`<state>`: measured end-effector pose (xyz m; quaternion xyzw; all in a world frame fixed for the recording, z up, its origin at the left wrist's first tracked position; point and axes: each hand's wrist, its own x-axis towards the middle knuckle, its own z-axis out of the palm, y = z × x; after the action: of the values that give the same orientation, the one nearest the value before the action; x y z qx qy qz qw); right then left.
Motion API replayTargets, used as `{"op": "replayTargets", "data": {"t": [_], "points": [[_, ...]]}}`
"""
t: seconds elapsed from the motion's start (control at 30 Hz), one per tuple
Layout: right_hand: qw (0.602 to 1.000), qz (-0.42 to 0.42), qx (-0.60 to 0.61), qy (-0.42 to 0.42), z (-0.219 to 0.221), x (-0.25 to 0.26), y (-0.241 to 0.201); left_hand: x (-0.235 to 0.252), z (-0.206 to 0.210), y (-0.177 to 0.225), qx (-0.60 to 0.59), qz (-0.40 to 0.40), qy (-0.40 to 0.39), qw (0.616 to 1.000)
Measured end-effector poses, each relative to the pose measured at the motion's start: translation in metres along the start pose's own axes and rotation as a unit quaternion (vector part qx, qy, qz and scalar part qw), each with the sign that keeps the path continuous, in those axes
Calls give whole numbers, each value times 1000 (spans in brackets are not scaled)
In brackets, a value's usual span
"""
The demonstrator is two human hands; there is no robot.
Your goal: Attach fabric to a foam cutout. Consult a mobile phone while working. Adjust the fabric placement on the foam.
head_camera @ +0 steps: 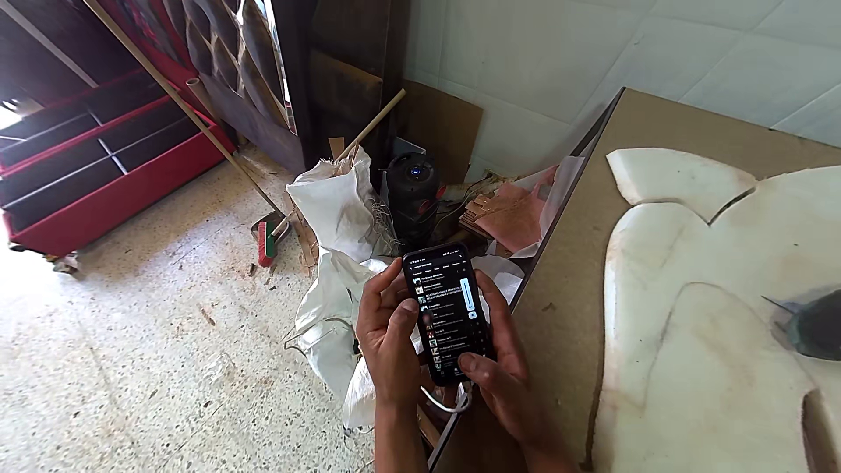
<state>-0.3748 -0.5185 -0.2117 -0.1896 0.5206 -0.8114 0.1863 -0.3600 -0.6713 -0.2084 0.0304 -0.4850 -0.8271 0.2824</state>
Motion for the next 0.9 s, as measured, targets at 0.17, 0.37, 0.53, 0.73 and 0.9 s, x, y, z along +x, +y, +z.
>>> {"op": "replayTargets", "data": {"t": [0.17, 0.37, 0.53, 0.73, 0.9], "points": [[1000, -1, 7, -5, 0, 0, 1, 1, -1, 1, 1, -10, -5, 1000], [1000, 4, -20, -19, 1, 0, 0, 3, -4, 4, 15, -3, 11, 1000], [999, 10, -39, -25, 3, 0, -2, 3, -3, 7, 37, -10, 43, 998], [998, 13, -54, -26, 4, -1, -1, 3, -1, 8, 43, -14, 57, 997], [998, 6, -60, -35, 4, -2, 0, 5, 3, 8, 54, -10, 84, 995]]}}
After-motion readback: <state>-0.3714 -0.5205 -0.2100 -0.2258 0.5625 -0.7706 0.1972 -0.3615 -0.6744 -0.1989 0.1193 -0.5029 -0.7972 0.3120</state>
